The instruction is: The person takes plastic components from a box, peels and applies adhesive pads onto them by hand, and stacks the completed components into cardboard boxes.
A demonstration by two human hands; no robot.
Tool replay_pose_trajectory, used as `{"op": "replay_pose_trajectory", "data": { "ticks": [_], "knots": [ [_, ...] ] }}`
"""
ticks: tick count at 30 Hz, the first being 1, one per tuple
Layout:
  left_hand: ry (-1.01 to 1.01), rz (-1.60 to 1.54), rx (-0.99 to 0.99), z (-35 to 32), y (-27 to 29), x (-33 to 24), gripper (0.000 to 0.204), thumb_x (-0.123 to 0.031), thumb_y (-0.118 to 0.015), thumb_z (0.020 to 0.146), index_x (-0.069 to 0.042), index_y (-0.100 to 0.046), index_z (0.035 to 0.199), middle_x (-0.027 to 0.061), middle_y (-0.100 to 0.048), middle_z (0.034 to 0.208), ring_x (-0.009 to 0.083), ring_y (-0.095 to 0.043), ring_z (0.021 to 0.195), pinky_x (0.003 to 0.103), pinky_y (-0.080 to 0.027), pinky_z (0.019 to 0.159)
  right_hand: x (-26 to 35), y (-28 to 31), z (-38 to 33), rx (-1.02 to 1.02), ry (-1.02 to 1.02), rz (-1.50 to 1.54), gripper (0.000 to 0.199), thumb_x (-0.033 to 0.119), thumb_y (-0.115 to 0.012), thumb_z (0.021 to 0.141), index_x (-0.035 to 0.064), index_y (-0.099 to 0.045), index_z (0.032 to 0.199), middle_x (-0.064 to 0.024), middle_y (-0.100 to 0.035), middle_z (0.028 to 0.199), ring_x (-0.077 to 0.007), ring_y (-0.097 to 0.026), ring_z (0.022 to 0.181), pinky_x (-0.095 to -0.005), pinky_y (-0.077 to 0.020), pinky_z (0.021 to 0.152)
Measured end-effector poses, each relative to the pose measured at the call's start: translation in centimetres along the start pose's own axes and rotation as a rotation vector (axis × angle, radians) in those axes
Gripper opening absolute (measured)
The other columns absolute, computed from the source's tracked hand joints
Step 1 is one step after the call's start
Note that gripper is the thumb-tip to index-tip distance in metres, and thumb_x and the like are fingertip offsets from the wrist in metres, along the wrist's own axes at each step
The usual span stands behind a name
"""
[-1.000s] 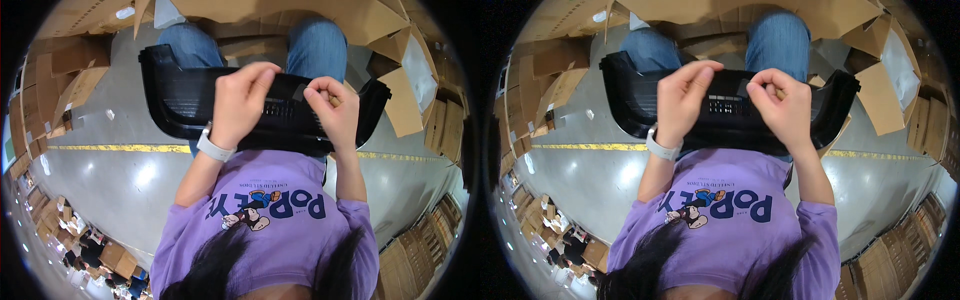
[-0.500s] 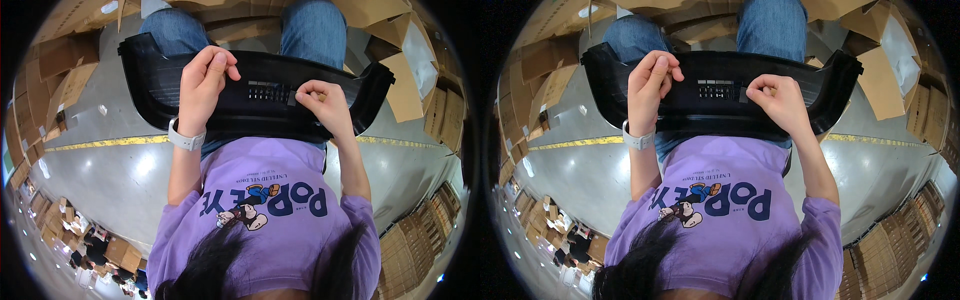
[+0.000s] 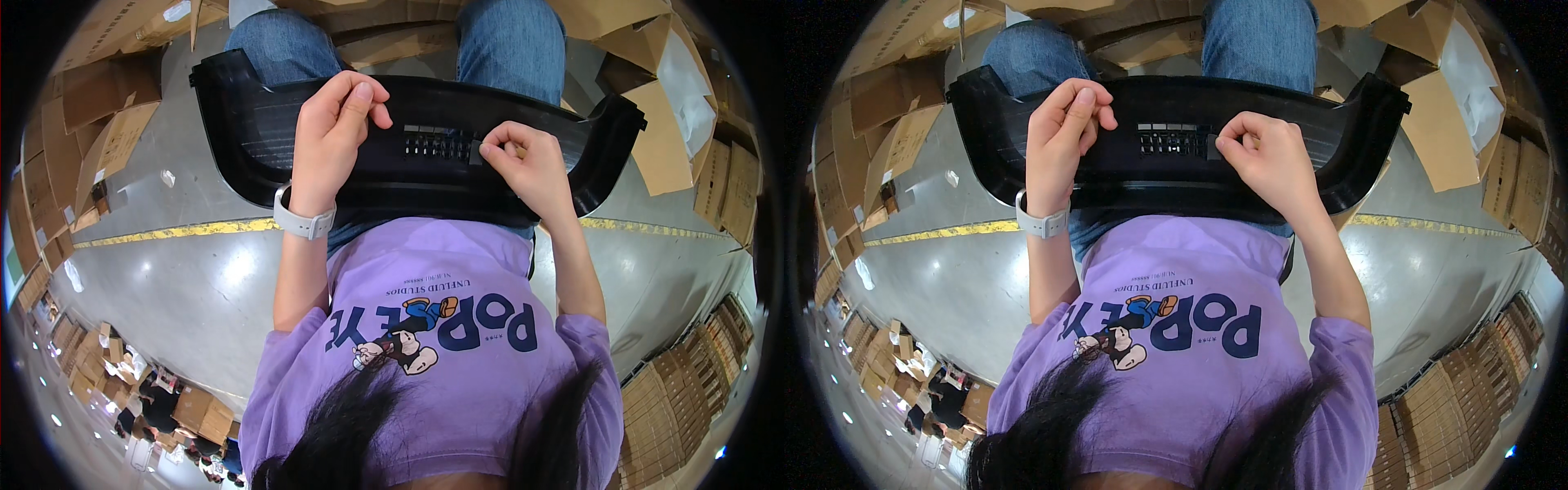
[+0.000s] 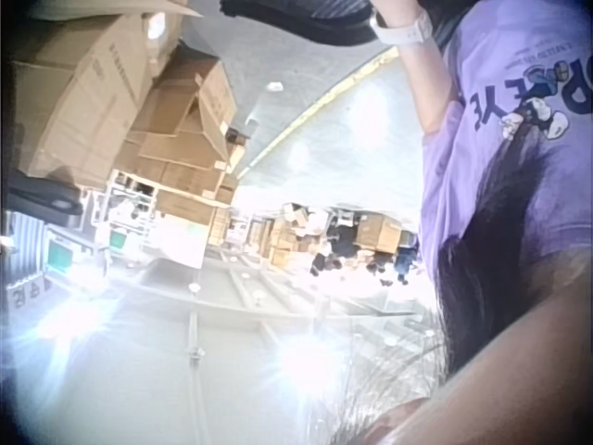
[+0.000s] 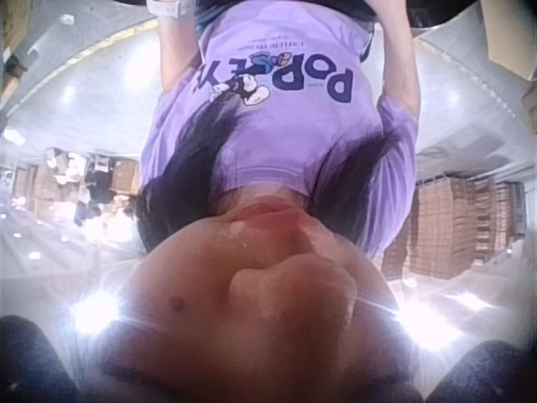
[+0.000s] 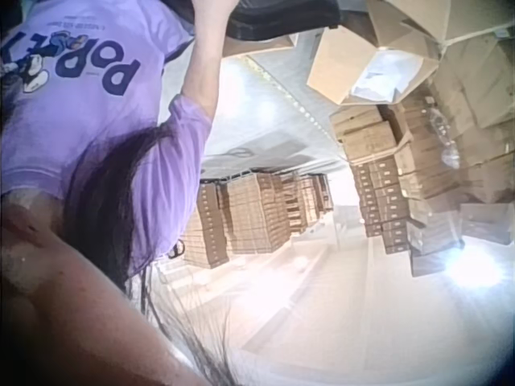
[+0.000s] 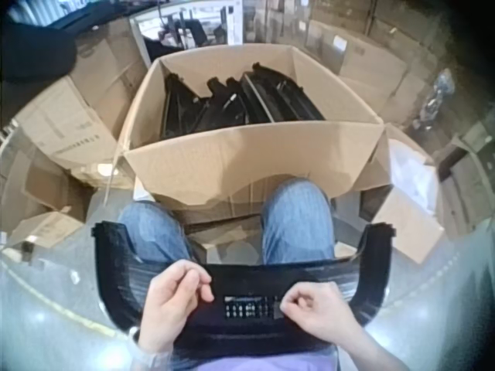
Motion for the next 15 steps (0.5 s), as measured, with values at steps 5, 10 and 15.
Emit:
{"op": "replay_pose_trajectory", "data": {
  "ticks": [5, 10, 15],
  "knots": [
    [-0.037, -0.004, -0.049, -0.1, 0.0, -0.1, 0.017, -0.009, -0.046, 0.095, -0.001, -0.061, 0.096, -0.0001, -0.061, 0.071, -0.0004, -0.033, 0.049, 0.017, -0.027, 0.044, 0.4, -0.1, -0.4, -0.052, 0.049, -0.076, 0.011, 0.014, -0.066, 0.078, 0.0026, -0.065, 0.076, -0.0039, -0.05, 0.049, -0.0113, -0.047, 0.044, -0.0251, -0.0391, 0.048],
    [-0.036, 0.022, -0.073, -0.6, 0.2, -0.3, 0.018, -0.005, -0.045, 0.094, -0.001, -0.061, 0.097, -0.0004, -0.06, 0.072, 0.0, -0.034, 0.05, 0.017, -0.028, 0.045, 0.9, -0.3, -0.7, -0.113, 0.193, -0.153, 0.016, 0.015, -0.072, 0.076, 0.0017, -0.063, 0.074, -0.002, -0.039, 0.046, -0.0071, -0.033, 0.041, -0.0244, -0.0266, 0.042],
    [-0.042, 0.149, 0.018, -1.1, -0.3, -1.0, 0.017, -0.003, -0.045, 0.086, -0.001, -0.062, 0.085, -0.0005, -0.053, 0.064, 0.0059, -0.041, 0.051, 0.022, -0.033, 0.049, 1.2, -0.4, -0.7, -0.227, 0.287, -0.219, 0.026, 0.02, -0.073, 0.078, -0.0006, -0.061, 0.067, -0.0065, -0.046, 0.046, -0.0133, -0.04, 0.039, -0.0263, -0.0309, 0.042]
  ]
}}
Point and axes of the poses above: each hand's wrist, its own z-axis towards the middle knuckle, its own y-axis out of the back of the hand, x = y × z, the point moved 5 cm from there along z, towards the middle knuckle
